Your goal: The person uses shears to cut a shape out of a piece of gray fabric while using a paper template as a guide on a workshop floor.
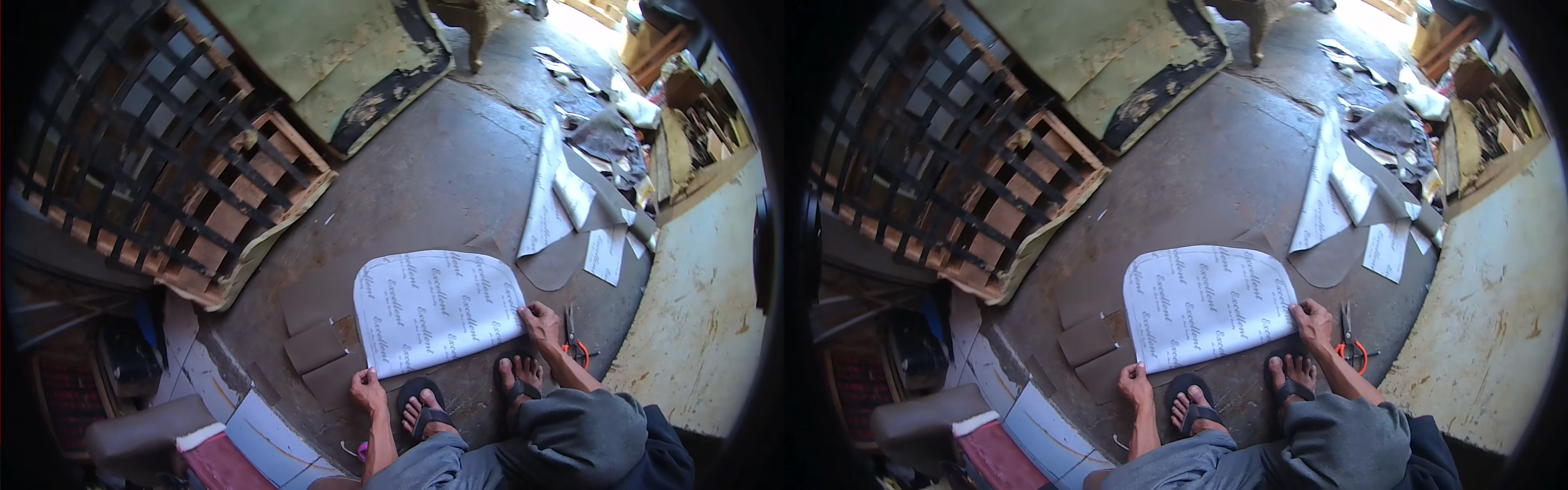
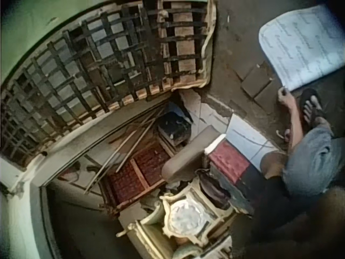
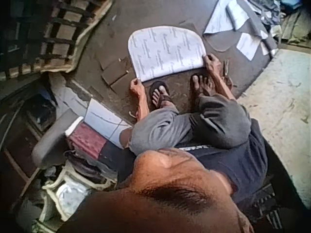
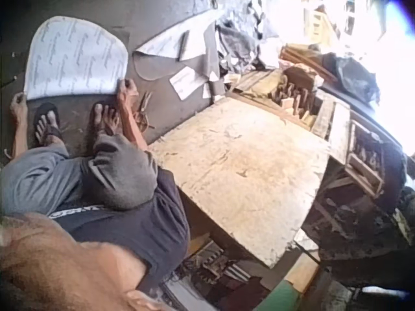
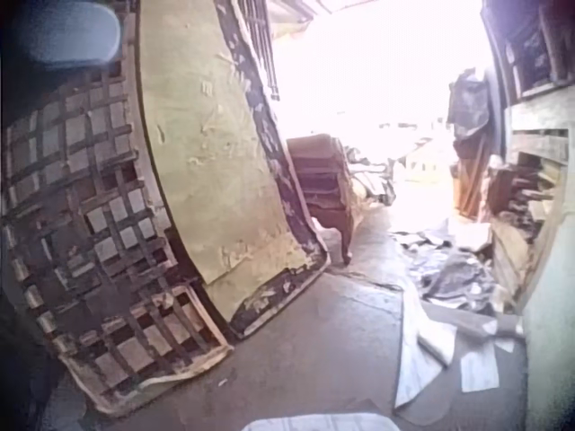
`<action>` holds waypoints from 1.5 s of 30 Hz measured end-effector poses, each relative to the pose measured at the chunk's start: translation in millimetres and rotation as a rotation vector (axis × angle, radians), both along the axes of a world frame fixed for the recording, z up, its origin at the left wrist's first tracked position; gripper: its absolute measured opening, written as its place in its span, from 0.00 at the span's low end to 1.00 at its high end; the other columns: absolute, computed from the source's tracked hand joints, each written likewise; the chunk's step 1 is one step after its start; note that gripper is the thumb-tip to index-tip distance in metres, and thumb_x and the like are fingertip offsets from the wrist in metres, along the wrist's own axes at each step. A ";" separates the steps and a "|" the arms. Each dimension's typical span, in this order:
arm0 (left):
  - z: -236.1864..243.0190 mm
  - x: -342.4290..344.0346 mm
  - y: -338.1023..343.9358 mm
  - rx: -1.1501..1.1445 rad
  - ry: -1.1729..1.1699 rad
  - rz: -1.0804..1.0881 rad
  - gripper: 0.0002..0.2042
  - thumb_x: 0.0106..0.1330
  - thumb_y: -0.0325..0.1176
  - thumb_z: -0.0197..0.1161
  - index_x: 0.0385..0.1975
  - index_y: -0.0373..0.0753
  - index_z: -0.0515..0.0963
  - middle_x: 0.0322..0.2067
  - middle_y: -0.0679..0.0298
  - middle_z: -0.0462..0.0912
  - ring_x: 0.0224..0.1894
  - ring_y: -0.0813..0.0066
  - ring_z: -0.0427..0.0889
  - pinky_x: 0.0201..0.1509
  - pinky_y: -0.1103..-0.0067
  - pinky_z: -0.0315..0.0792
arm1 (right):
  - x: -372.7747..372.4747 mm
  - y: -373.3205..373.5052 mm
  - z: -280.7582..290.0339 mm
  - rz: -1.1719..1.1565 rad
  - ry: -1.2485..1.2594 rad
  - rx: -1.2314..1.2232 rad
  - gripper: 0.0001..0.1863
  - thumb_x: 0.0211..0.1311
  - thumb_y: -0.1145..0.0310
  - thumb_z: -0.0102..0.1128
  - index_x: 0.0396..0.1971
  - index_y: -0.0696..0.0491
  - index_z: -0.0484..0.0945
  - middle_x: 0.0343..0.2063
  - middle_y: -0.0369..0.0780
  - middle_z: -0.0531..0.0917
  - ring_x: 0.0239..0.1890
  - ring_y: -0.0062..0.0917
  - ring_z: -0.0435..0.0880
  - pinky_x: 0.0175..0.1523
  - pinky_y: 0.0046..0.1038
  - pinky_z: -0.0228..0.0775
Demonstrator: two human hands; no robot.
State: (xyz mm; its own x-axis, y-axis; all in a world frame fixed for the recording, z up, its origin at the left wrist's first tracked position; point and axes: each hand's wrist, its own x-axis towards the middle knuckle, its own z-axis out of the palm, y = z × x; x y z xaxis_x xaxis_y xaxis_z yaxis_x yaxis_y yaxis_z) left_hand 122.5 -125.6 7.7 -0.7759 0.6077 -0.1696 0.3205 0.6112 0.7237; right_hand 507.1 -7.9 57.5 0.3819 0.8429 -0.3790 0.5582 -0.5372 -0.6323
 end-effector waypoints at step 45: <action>6.4 5.0 -4.8 -0.013 0.152 -0.054 0.07 0.63 0.30 0.67 0.34 0.32 0.79 0.28 0.55 0.83 0.31 0.63 0.82 0.36 0.71 0.75 | 13.6 -36.5 2.5 -0.026 0.267 0.234 0.22 0.58 0.67 0.66 0.51 0.57 0.75 0.39 0.42 0.83 0.43 0.27 0.83 0.50 0.28 0.75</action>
State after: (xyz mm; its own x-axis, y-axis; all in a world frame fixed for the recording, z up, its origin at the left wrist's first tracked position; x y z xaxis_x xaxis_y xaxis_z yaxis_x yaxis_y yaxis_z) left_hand 127.5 -130.4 14.1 -0.7597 0.6474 -0.0609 0.4582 0.5995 0.6562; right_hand 520.7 -44.4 60.0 0.3181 0.9099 -0.2662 0.3441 -0.3724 -0.8619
